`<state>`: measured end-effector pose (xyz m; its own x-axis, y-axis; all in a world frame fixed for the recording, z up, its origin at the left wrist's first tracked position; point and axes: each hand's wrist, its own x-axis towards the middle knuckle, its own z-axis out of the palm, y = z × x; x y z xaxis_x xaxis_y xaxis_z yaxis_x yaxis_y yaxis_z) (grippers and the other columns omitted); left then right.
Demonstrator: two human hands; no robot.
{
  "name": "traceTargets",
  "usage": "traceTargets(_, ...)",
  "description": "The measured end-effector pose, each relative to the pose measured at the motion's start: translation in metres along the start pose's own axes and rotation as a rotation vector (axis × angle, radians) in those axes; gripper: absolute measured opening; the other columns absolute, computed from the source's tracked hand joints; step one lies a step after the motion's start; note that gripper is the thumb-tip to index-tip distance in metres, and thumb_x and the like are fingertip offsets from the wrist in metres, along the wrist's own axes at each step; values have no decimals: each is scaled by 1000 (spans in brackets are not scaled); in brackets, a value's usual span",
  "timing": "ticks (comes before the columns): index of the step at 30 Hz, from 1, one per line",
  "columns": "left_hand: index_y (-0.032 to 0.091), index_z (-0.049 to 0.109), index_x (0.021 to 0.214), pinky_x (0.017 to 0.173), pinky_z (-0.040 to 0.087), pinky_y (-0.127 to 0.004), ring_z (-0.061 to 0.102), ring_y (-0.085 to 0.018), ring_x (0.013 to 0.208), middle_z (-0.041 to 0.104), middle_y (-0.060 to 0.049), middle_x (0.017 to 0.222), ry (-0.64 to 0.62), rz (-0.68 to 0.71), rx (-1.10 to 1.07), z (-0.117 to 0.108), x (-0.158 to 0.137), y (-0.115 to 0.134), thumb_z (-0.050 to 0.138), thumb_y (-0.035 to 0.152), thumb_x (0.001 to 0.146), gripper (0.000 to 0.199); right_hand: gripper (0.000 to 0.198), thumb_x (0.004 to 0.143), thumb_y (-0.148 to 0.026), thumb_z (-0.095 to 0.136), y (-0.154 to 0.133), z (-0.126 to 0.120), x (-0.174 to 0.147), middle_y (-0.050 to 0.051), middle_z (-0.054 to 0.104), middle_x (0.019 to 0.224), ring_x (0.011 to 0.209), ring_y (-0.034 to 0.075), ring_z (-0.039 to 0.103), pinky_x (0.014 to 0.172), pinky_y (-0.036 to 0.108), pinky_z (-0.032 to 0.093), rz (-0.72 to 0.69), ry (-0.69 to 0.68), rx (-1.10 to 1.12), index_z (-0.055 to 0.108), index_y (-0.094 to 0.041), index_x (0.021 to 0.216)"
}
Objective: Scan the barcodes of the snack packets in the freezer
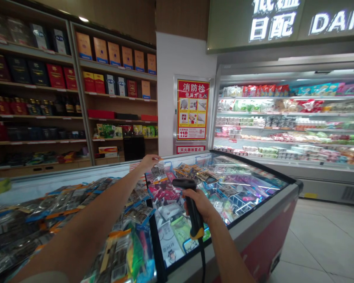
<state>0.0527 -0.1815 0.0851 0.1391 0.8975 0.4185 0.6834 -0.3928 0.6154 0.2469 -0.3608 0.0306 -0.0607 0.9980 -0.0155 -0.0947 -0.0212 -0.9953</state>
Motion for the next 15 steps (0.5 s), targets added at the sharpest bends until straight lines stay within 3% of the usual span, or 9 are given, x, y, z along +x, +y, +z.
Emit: traceTargets(15, 13, 64, 93, 46, 30, -17, 45, -7, 49, 59, 0, 61, -28, -21, 32, -7, 9, -9, 47, 16, 68, 30, 21, 69, -33, 51, -21, 4, -14, 0, 53, 40, 31, 10, 48, 33, 20, 36, 21, -57, -34, 53, -13, 64)
